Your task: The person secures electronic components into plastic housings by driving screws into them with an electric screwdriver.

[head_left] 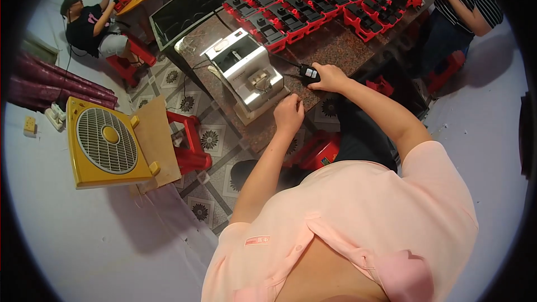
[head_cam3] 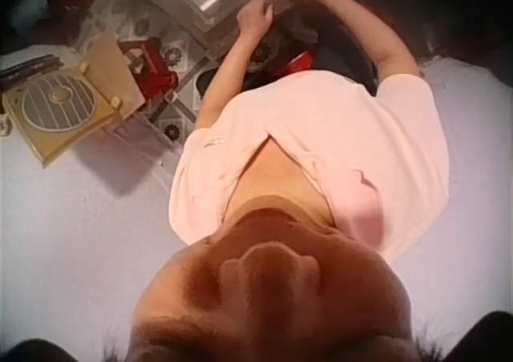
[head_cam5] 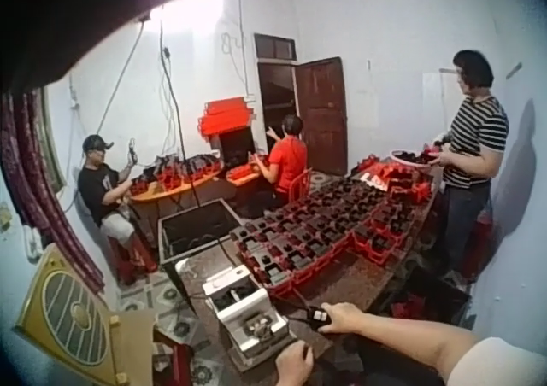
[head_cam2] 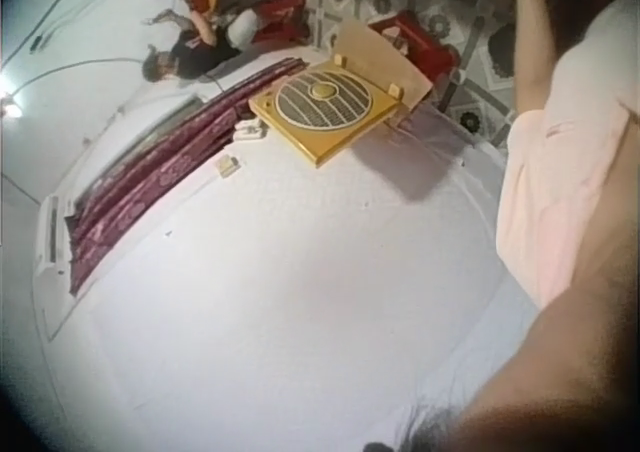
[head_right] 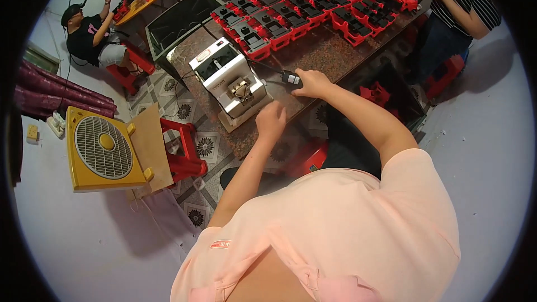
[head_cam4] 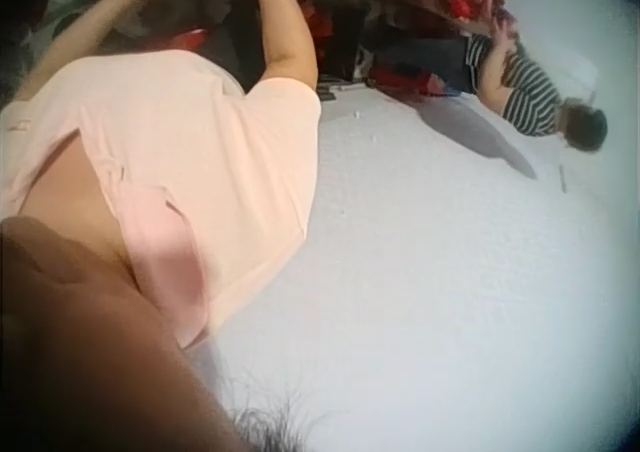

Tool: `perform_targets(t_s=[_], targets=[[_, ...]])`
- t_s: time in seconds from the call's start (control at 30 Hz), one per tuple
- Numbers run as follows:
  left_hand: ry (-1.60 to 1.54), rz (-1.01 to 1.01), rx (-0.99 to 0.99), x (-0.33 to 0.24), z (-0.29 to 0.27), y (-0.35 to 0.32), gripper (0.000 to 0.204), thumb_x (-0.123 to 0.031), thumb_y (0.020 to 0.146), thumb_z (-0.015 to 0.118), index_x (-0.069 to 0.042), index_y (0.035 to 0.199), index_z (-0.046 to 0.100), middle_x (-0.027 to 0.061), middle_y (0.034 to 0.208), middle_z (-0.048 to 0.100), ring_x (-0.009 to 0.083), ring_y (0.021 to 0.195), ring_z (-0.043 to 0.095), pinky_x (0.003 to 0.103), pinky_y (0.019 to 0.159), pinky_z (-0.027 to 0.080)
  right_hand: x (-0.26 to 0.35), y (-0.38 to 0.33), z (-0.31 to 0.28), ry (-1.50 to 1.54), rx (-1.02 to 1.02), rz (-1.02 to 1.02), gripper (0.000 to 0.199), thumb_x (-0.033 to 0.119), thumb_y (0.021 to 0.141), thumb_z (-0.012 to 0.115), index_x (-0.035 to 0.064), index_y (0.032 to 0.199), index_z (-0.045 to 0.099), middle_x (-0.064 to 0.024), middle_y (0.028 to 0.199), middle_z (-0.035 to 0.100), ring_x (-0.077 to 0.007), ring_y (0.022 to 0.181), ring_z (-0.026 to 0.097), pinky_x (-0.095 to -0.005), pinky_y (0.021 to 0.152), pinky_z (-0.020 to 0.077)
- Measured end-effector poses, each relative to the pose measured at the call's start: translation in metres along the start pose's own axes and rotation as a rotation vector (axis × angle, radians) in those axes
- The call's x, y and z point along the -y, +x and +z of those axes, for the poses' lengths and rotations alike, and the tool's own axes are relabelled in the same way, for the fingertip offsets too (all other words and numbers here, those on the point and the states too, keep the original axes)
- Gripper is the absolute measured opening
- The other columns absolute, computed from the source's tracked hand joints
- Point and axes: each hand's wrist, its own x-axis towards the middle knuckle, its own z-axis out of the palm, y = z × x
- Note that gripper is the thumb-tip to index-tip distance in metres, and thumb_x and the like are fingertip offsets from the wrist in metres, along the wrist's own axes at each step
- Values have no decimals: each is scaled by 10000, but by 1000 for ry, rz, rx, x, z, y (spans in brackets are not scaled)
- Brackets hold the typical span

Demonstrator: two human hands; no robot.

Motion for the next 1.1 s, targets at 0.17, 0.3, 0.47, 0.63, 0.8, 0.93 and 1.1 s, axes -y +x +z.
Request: perform_targets(t_s=[0.17, 0.3, 0.47, 0.63, 0.8, 0.93, 1.1], targets=[[23, 29, -42, -7, 7, 4, 121, -148, 854, 693, -74, 873, 600, 135, 824, 654, 363, 815, 657, 476, 682, 502, -12, -1, 2, 15, -51, 5, 598, 475, 707, 827, 72, 1065, 569, -253, 912, 706, -466, 895, 678, -542, 784, 545], [62, -6, -44, -2, 6, 1, 120, -155, 862, 696, -77, 885, 609, 127, 818, 660, 360, 791, 662, 471, 669, 510, -3, -2, -1, 49, -24, -12, 551, 433, 723, 789, 59, 1061, 568, -240, 917, 713, -443, 894, 690, -542, 781, 554], [111, 8, -73, -5, 6, -1, 115, -149, 863, 693, -68, 881, 613, 137, 832, 657, 360, 808, 658, 462, 692, 512, -8, -14, 8, 145, -175, -78, 552, 428, 752, 811, 72, 1037, 500, -227, 903, 692, -456, 866, 673, -541, 730, 541], [196, -5, -24, -15, 14, 0, 120, -167, 862, 702, -73, 864, 627, 127, 822, 652, 351, 796, 655, 456, 686, 509, -36, -27, 5, 509, -289, -132, 536, 418, 770, 824, 58, 1048, 541, -231, 881, 684, -462, 857, 672, -513, 720, 540], [274, 9, 26, -23, 23, 6, 156, -198, 878, 721, -66, 869, 638, 117, 812, 652, 326, 777, 659, 431, 678, 510, -56, -50, -47, 811, -408, -283, 537, 350, 765, 865, 34, 1098, 587, -172, 900, 666, -382, 837, 687, -414, 752, 543], [246, 67, 163, -38, 38, 27, 157, -168, 884, 737, -50, 885, 632, 133, 813, 641, 331, 757, 649, 409, 659, 509, -116, -57, -128, 725, -732, -349, 540, 341, 757, 870, 26, 1096, 591, -168, 903, 668, -343, 820, 693, -395, 743, 544], [124, 234, 181, -99, 103, 120, 241, -63, 814, 758, -30, 1018, 633, 157, 951, 615, 355, 895, 617, 413, 780, 498, -287, -1, -220, 455, -834, -115, 571, 399, 751, 843, 32, 1107, 590, -193, 860, 688, -372, 807, 698, -447, 730, 546]])
